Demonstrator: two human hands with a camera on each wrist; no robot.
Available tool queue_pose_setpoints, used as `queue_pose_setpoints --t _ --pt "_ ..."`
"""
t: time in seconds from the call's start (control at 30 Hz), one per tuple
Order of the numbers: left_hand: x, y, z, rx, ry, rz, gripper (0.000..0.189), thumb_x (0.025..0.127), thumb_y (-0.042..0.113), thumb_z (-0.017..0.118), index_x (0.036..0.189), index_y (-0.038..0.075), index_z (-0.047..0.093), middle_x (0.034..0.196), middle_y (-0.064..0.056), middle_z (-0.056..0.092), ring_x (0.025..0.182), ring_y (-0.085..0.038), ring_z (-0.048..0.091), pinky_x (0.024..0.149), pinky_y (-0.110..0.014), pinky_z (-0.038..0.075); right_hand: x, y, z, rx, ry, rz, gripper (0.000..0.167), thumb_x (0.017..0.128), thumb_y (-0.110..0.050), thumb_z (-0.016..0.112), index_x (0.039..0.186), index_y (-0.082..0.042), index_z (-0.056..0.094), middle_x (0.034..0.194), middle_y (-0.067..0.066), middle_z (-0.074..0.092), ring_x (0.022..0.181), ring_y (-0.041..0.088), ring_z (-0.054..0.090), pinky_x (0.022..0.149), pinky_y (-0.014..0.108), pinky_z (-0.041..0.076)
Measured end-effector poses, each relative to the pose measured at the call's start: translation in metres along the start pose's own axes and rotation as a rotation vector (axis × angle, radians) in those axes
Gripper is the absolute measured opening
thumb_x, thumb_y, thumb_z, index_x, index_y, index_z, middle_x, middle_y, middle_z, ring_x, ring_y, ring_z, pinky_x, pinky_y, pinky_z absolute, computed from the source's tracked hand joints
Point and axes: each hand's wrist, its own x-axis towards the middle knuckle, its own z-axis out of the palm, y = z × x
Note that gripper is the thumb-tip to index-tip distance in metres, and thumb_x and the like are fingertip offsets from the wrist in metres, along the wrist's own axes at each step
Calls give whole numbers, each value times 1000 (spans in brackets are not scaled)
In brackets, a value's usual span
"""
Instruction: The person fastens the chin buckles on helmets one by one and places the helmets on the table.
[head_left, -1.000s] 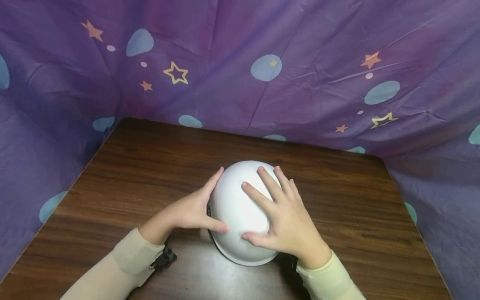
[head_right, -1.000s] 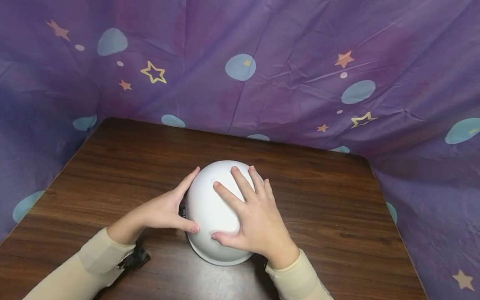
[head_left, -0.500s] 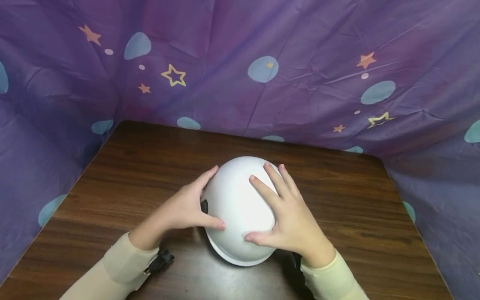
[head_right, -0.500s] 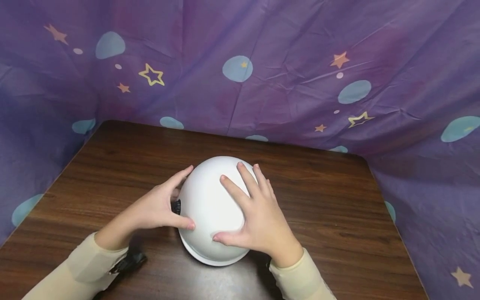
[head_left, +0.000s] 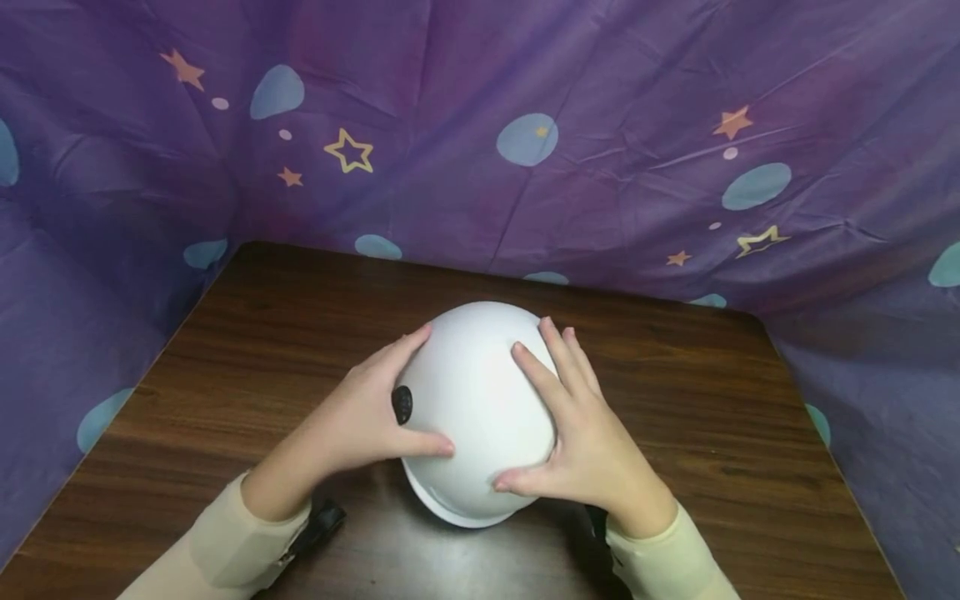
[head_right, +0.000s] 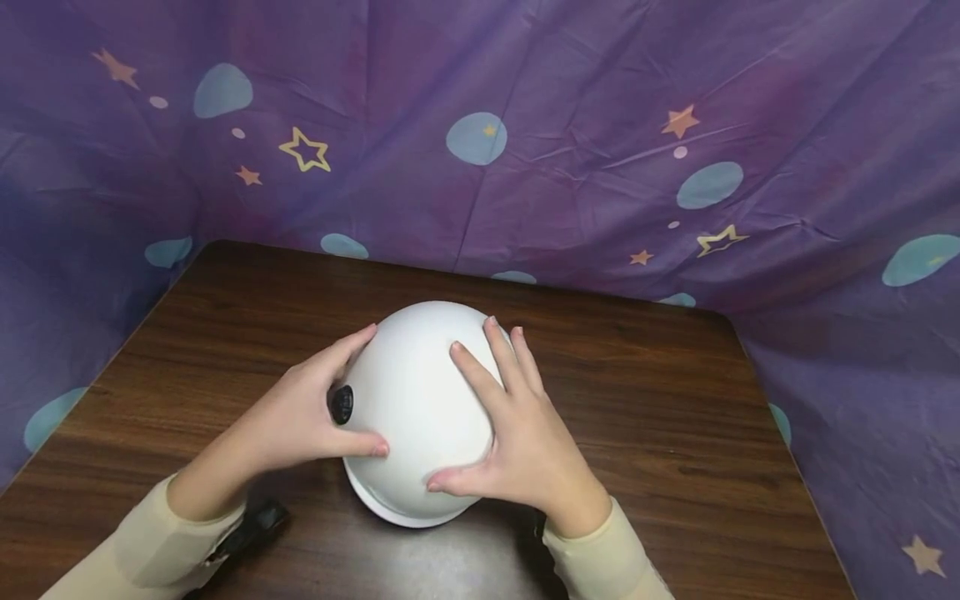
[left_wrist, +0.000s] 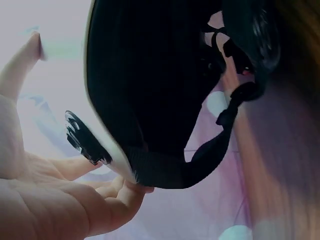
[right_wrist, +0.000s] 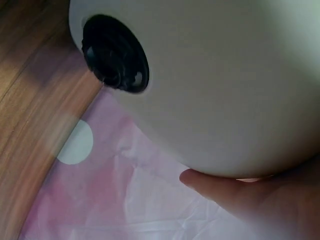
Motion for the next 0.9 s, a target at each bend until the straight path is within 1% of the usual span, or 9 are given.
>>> queue_pose_setpoints --t 0.17,0.27,0.33,0.43,0.57,0.67,0.77,0.83,0.9 --pt "-4 7 -1 65 50 5 130 62 55 102 166 13 38 166 -22 39 153 -41 37 116 -66 36 0 -1 -2 28 10 -16 128 70 -92 72 167 -17 35 178 15 12 160 48 12 115 79 24" --pt "-7 10 1 77 90 45 128 61 54 103 165 12 40 167 -20 38 154 -39 35 116 -65 37 0 -1 -5 39 -3 -1 131 70 -93 71 169 -18 31 178 14 11 159 48 13 115 78 25" --pt "-8 12 3 86 104 86 128 62 54 103 165 11 40 169 -21 35 155 -40 34 115 -66 37 0 0 -8 47 -24 27 132 69 -93 71 170 -19 28 178 13 8 159 49 12 113 79 26" --pt "-9 12 7 119 102 163 134 60 56 103 167 10 36 171 -24 29 154 -45 33 113 -69 38 -1 1 -12 61 -57 73 136 66 -91 76 171 -22 24 179 12 6 159 51 12 110 81 29" --pt "-10 8 14 196 114 298 139 59 59 102 168 9 33 171 -28 25 146 -53 40 108 -71 43 -1 1 -19 87 -85 97 143 62 -89 82 172 -21 20 178 13 4 159 50 13 110 79 31" --pt "-9 6 17 241 162 418 137 57 61 101 166 7 37 169 -29 27 138 -53 48 104 -68 48 -1 0 -22 96 -92 89 145 62 -90 80 172 -20 17 178 14 1 159 49 14 110 77 33" --pt "-7 6 17 278 203 518 134 56 64 100 163 7 42 169 -29 29 132 -51 52 105 -67 47 -1 0 -23 100 -93 66 148 61 -90 80 172 -18 12 178 15 -2 158 53 9 111 78 30" --pt "-7 5 17 300 215 562 133 55 67 99 162 9 44 169 -28 29 128 -49 53 104 -68 46 -1 1 -23 102 -91 52 151 60 -89 81 172 -17 10 178 16 -4 158 54 4 111 80 28" --pt "-7 5 17 317 211 598 133 55 68 98 162 10 45 170 -27 28 125 -48 54 103 -68 45 -2 1 -23 107 -88 37 153 60 -90 81 172 -16 8 178 17 -5 158 55 1 111 81 25"
